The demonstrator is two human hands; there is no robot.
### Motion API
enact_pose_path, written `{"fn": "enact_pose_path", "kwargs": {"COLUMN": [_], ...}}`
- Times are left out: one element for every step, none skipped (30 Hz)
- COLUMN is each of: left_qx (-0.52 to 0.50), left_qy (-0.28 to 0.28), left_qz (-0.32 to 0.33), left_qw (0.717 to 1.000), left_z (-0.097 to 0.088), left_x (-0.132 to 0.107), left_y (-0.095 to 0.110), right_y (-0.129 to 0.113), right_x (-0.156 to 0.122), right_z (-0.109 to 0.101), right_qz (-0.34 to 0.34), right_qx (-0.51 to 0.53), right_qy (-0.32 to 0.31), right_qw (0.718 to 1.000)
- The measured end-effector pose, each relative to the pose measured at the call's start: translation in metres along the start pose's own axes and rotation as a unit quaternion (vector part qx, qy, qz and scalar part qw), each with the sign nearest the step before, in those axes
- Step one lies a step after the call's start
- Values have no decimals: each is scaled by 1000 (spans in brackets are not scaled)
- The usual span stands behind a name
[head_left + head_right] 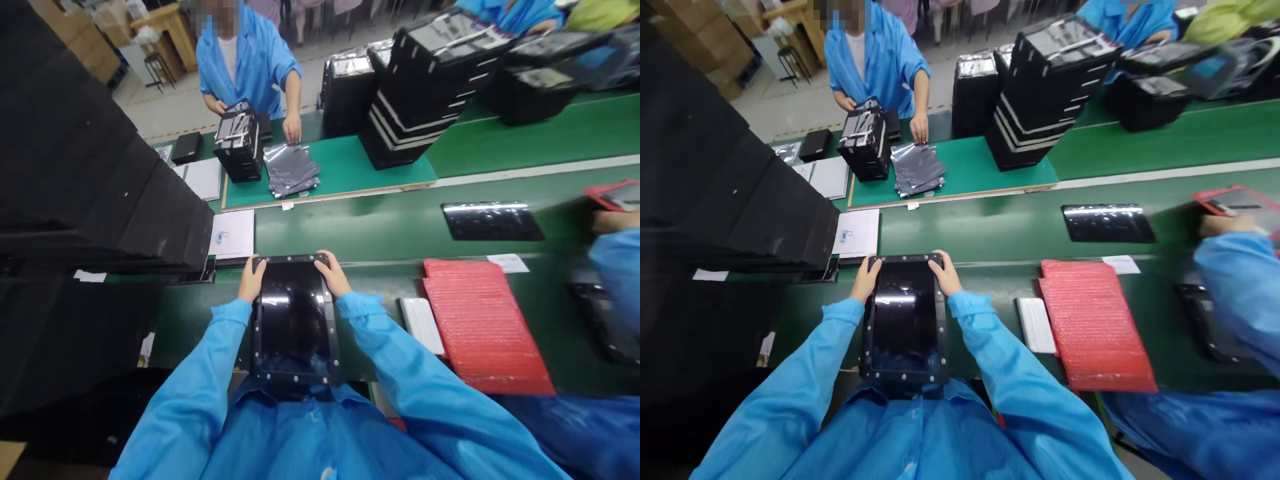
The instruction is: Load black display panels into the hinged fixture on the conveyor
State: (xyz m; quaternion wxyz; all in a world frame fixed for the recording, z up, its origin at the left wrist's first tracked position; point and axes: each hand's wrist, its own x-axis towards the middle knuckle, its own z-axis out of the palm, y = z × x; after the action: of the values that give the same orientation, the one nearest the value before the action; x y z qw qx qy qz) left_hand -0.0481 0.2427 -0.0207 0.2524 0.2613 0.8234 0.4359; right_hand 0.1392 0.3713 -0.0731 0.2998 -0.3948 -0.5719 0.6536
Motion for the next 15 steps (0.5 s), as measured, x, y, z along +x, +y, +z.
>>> {"fn": "enact_pose_path", "kwargs": {"left_qx": [19,38,59,85,120,168,227,290,347,388,406,400,383,360,335], "left_qy": [4,7,9,15,25,35,32,8,-42,-108,-184,-236,-264,-279,-284], "left_qz": [13,21,24,25,30,46,79,132,199,274,345,400,436,459,469], "left_qw": [1000,999,998,996,992,984,970,948,916,873,826,790,770,763,766], "left_z": [1,1,2,2,2,2,1,-1,-4,-7,-12,-16,-21,-26,-30], "left_x": [-1,-3,-5,-7,-12,-19,-31,-48,-68,-92,-116,-138,-158,-172,-182], "left_y": [-1,0,3,7,12,17,20,22,20,14,5,-6,-19,-31,-41], "right_y": [1,2,3,3,3,3,2,1,0,-2,-4,-6,-9,-13,-16], "right_x": [0,0,0,0,1,2,3,4,3,2,0,-3,-6,-10,-13], "right_z": [-1,-2,-3,-3,-3,-2,-1,0,1,1,2,2,2,2,3], "right_qz": [-13,-24,-30,-29,-21,-9,2,8,7,-4,-25,-55,-92,-133,-175], "right_qx": [-15,-28,-37,-39,-34,-26,-17,-14,-20,-37,-66,-104,-149,-196,-243], "right_qy": [3,9,14,16,15,10,3,-2,-2,4,17,34,50,60,64], "right_qw": [1000,999,999,999,999,1000,1000,1000,1000,999,997,992,983,970,952]}}
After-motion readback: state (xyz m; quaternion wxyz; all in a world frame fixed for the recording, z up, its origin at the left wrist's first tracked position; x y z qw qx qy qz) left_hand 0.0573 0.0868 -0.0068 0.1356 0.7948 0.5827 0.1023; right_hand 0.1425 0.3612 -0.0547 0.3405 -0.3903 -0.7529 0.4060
